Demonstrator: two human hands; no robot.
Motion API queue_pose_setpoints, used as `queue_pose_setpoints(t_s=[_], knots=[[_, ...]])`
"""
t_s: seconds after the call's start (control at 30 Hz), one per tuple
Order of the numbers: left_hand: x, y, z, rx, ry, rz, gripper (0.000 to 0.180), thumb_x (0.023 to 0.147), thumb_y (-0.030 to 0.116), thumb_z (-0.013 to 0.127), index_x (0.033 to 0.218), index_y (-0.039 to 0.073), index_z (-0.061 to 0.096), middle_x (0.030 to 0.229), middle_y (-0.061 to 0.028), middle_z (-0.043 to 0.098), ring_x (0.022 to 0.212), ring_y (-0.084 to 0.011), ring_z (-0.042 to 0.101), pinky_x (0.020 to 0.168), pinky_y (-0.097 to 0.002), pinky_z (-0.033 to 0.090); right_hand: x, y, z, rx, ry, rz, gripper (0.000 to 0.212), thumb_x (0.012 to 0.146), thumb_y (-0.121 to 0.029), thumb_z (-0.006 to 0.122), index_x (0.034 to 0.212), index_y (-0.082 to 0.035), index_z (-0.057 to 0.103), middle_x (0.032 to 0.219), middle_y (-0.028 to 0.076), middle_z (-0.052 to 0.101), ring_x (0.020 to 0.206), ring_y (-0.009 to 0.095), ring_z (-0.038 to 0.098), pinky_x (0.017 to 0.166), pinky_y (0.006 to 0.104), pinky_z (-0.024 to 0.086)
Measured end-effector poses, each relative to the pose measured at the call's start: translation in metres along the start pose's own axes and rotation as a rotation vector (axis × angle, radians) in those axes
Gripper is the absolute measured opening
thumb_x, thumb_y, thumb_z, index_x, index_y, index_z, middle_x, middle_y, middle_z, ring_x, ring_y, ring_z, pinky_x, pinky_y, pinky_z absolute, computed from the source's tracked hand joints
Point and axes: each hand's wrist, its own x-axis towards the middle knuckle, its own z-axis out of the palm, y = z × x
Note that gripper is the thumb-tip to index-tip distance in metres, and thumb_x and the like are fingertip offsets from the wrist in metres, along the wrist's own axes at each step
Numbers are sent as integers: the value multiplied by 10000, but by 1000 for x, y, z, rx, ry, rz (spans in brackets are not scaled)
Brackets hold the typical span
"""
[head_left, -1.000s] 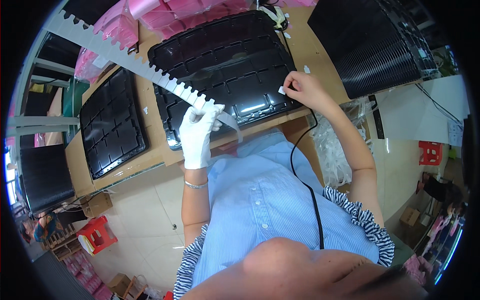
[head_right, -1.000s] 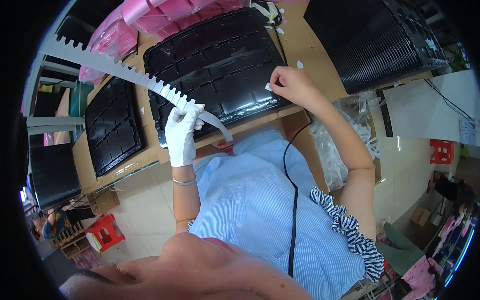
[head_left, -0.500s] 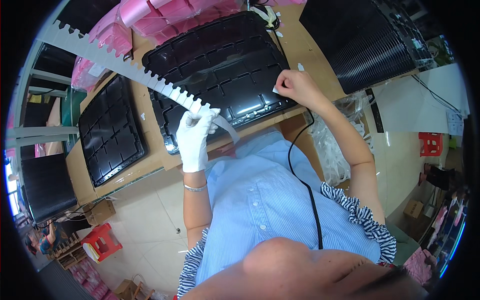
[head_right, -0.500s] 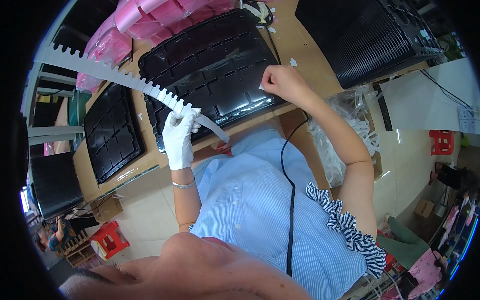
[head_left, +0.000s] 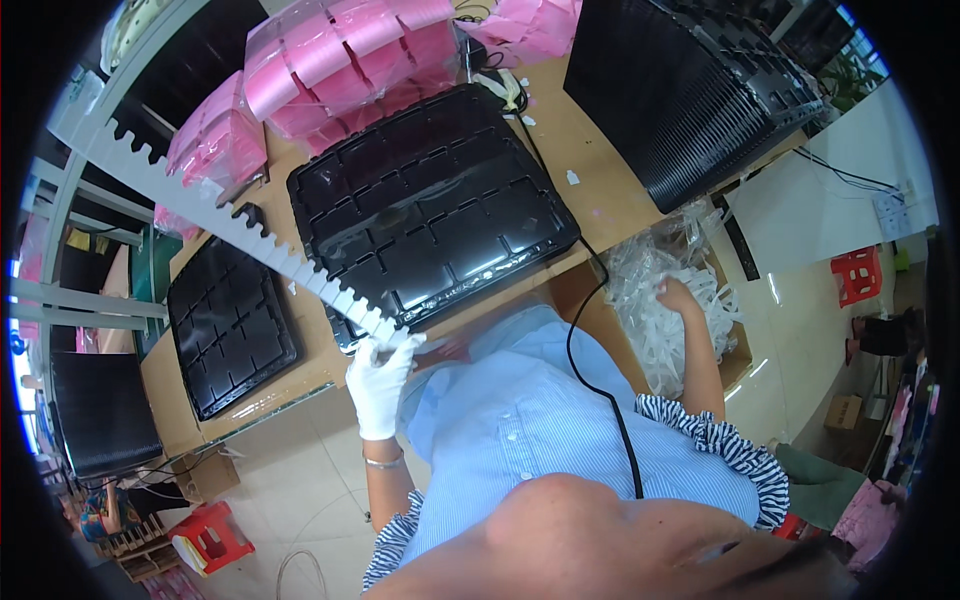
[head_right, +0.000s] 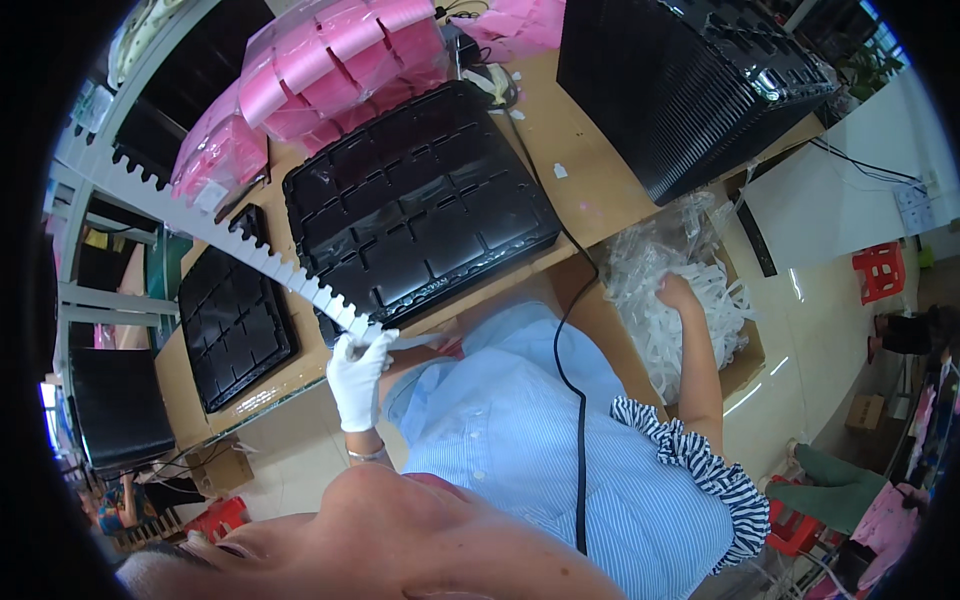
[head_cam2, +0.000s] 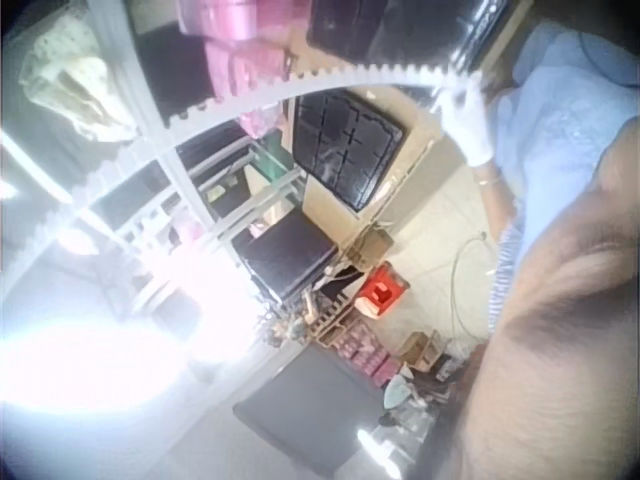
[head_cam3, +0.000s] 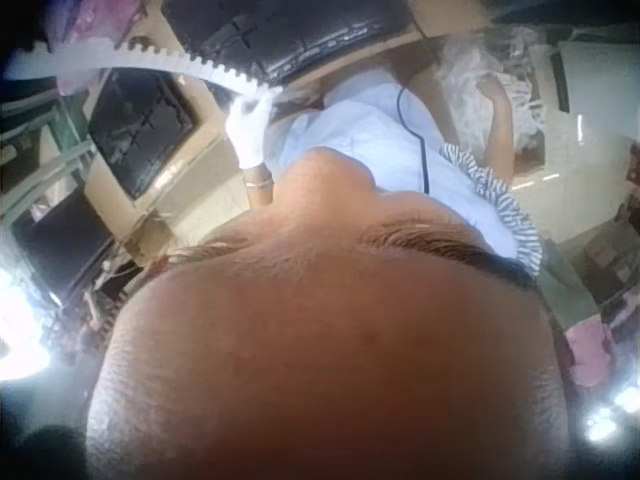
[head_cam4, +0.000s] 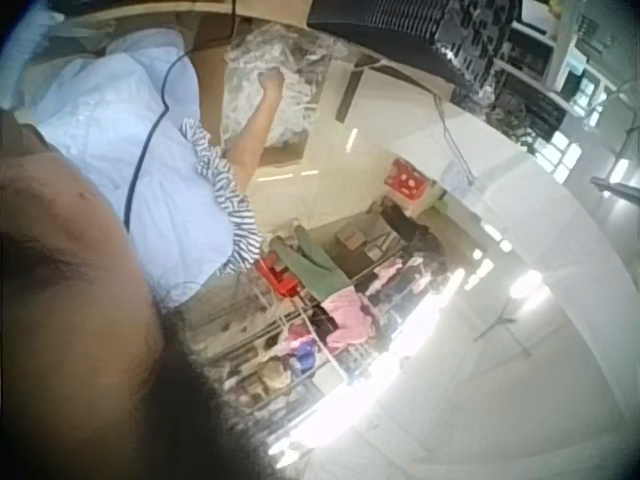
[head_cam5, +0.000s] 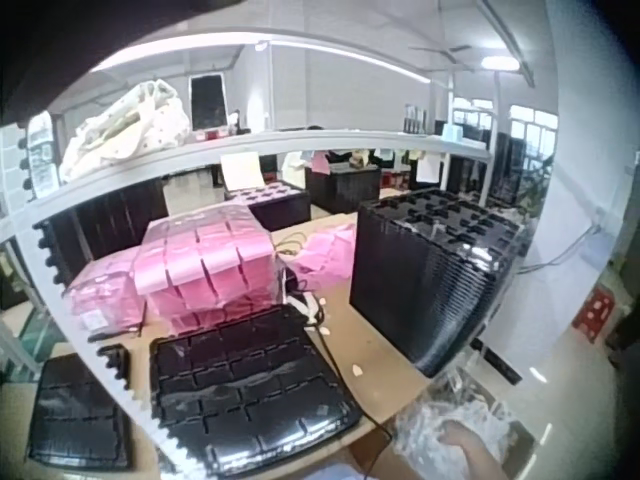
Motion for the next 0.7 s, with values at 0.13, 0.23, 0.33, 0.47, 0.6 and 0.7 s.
queue_pose_setpoints(t_s=[0.13,0.23,0.33,0.47,0.6,0.7], knots=[[-18,-11,-27,351,-123,98,345,739,246,799,938,-1,663,881,-133,701,740,-175,664,703,-294,534,-25,-10,-3,-406,131,5,368,781,-248,628,1079,-36,665,1014,234,666,1010,340,634,890,433,482],[-22,12,-81,830,-482,138,568,701,410,773,1097,18,663,1011,-197,678,979,-333,649,863,-387,504,-36,-90,-137,172,-387,-403,338,828,-272,646,1053,-22,680,1018,162,691,933,284,661,841,384,508],[-3,7,-141,1046,13,-4,422,743,338,746,1017,23,686,976,-196,679,911,-334,662,813,-392,517,-65,-198,-251,685,-438,-781,219,862,-159,643,1020,-12,684,959,97,705,828,164,663,741,286,516],[56,44,-160,1029,422,207,223,878,253,620,977,61,677,947,-162,675,881,-340,645,768,-403,508,-15,-319,-319,695,22,-1150,128,854,-90,661,922,19,666,907,79,688,830,149,649,747,274,514],[153,69,-108,823,296,497,232,882,271,623,988,71,676,954,-145,678,882,-316,654,773,-366,506,89,-442,-344,506,848,-1390,156,808,-93,672,947,-27,644,951,88,659,886,225,635,783,333,499],[179,110,-34,667,6,379,174,867,253,625,925,99,683,871,-113,673,863,-306,649,758,-382,506,159,-491,-352,139,1224,-1291,239,729,-129,684,937,-49,598,960,91,604,927,286,596,808,383,493]])
